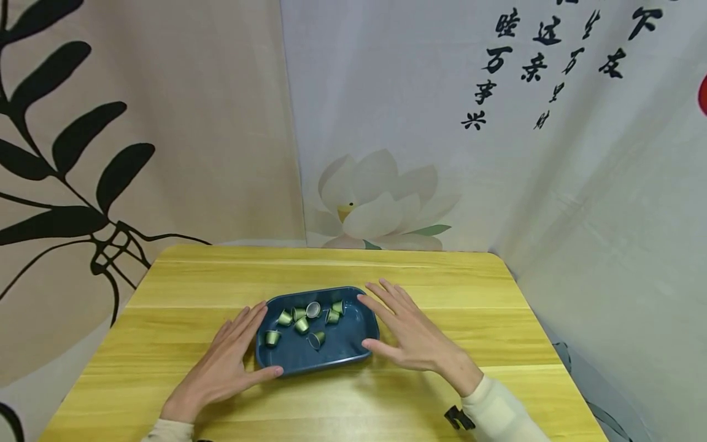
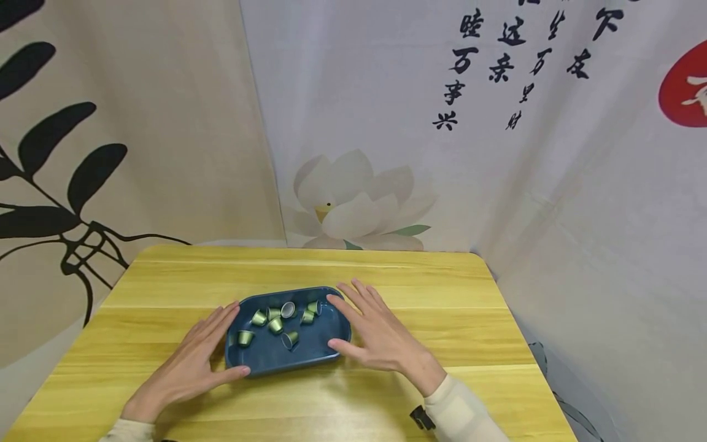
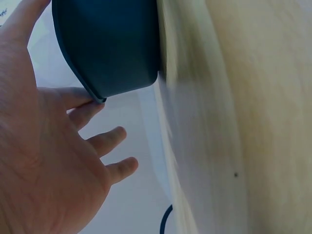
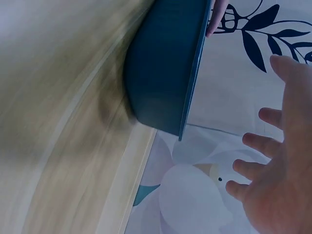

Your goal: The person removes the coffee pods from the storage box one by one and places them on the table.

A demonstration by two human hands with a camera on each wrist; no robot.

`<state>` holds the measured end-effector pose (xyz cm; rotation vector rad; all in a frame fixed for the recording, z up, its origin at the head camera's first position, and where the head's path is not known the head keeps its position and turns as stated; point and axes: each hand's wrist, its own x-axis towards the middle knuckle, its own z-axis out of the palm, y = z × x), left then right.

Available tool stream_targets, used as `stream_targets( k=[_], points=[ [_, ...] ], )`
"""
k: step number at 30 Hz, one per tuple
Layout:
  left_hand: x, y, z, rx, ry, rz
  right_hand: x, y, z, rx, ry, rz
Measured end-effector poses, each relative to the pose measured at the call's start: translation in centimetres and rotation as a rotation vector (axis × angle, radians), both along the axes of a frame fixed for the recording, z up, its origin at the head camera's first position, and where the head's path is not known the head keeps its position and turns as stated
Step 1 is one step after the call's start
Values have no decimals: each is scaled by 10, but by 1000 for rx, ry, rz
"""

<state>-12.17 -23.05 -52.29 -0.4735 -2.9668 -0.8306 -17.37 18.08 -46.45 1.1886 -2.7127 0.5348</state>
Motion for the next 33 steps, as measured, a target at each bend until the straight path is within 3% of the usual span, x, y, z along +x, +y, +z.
stream_targets(
  k=[10,18,33],
  points=[
    [1,-1,0,8,1,1,-5,-25,4,22,-79,71],
    [-3,-1,2,8,12,-13,-16,-44,2,70,-63,123],
    [-2,0,-2,20,-5,-9,-27,-70,-6,131,-126,162]
  ],
)
